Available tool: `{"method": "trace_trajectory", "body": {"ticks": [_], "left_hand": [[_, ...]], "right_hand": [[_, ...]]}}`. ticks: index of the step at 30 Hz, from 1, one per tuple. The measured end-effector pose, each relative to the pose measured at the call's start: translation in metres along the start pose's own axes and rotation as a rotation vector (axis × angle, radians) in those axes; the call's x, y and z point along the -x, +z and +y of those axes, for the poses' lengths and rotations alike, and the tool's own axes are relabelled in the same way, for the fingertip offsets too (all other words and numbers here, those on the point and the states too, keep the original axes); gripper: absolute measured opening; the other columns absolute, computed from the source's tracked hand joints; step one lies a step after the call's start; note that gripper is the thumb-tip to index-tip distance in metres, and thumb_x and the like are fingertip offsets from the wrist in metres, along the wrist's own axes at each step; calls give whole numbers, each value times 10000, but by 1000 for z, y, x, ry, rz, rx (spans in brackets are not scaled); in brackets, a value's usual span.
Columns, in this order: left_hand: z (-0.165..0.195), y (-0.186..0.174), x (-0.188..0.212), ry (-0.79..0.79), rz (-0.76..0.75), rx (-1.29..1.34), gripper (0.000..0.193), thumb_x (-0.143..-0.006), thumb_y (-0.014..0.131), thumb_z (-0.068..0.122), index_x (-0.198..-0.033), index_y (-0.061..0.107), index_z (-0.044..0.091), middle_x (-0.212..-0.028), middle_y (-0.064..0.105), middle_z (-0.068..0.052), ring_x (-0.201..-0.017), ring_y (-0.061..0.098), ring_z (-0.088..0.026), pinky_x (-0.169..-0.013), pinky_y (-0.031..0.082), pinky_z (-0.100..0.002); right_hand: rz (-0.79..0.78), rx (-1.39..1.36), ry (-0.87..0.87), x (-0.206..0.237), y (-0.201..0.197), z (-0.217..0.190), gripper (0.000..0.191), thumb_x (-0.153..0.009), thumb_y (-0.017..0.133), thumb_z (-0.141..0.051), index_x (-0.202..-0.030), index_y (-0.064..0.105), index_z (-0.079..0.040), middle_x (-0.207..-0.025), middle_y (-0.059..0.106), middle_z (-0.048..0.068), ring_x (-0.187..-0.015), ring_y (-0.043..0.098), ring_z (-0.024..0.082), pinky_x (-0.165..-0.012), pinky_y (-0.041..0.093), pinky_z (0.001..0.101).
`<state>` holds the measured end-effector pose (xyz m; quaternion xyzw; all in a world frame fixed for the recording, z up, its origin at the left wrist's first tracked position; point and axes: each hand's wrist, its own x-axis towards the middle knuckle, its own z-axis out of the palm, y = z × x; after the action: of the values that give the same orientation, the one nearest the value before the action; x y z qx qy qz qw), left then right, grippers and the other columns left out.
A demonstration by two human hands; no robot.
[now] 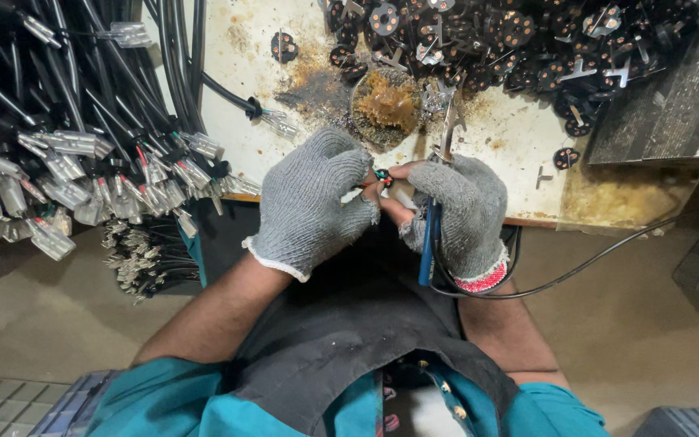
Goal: The person solders wire leads onto small lamp socket components at a workbench. They hold a component in one hand and a soldering iron in the other, dip wires into flux, twist wire ends together, apply solder, and set finished assemblies aside with pliers.
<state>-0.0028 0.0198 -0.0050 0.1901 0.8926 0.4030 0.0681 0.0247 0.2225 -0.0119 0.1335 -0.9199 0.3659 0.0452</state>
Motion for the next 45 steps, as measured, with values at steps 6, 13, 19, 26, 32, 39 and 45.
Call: {"method": "trace_trajectory", "body": {"ticks": [6, 13, 19, 26, 32, 39, 45], "left_hand": [[1, 5, 1, 5, 18, -47, 175, -787, 803, 192, -864, 658, 131, -990, 644, -76, -886, 665, -311, -716, 520, -425], [6, 8, 1, 7, 71, -70, 157, -779, 796, 172, -824, 650, 137, -978, 659, -60, -866, 679, -299, -693, 529, -421], [8, 10, 0, 39, 141, -115, 154, -778, 797, 165, -819, 654, 125, -978, 672, -63, -880, 684, -291, -731, 551, -411], [7, 11, 1, 42, 132, -100, 155, -779, 799, 172, -814, 658, 120, -970, 678, -66, -879, 684, -286, -727, 550, -400], [8, 11, -1, 36, 133, -105, 163, -793, 812, 178, -810, 661, 119, -953, 671, -69, -854, 676, -286, -703, 542, -403], [8, 10, 1, 54, 142, -92, 193, -816, 825, 180, -852, 650, 106, -962, 666, -72, -859, 676, -285, -695, 536, -400], [8, 9, -1, 75, 131, -103, 192, -823, 820, 186, -860, 653, 100, -949, 663, -77, -846, 678, -289, -682, 537, -400]], "right_hand": [[2, 18, 3, 1, 1, 1, 335, -772, 935, -304, -1000, 757, -137, -918, 749, 54, -791, 685, 300, -725, 525, 396], [27, -147, -39, 7, -13, -2, 307, -972, 788, -319, -1124, 674, -78, -991, 739, 73, -833, 687, 299, -758, 530, 398], [-10, -7, -23, 39, -16, 6, 388, -794, 770, -393, -1042, 673, -110, -771, 599, 81, -732, 622, 316, -646, 468, 416], [-48, -50, -259, 51, -13, 22, 253, -876, 789, -178, -1100, 695, -107, -806, 639, 65, -720, 627, 293, -668, 470, 443], [-99, 7, -263, 50, -11, 24, 297, -833, 782, -163, -1108, 683, -111, -797, 644, 78, -708, 640, 320, -655, 475, 459], [-479, -14, 182, 49, 0, 23, 222, -828, 805, -274, -620, 743, -226, -526, 664, -17, -492, 636, 219, -487, 461, 388], [-485, -26, 243, 50, 1, 24, 267, -801, 792, -276, -546, 733, -222, -477, 661, -23, -457, 637, 202, -451, 452, 359]]}}
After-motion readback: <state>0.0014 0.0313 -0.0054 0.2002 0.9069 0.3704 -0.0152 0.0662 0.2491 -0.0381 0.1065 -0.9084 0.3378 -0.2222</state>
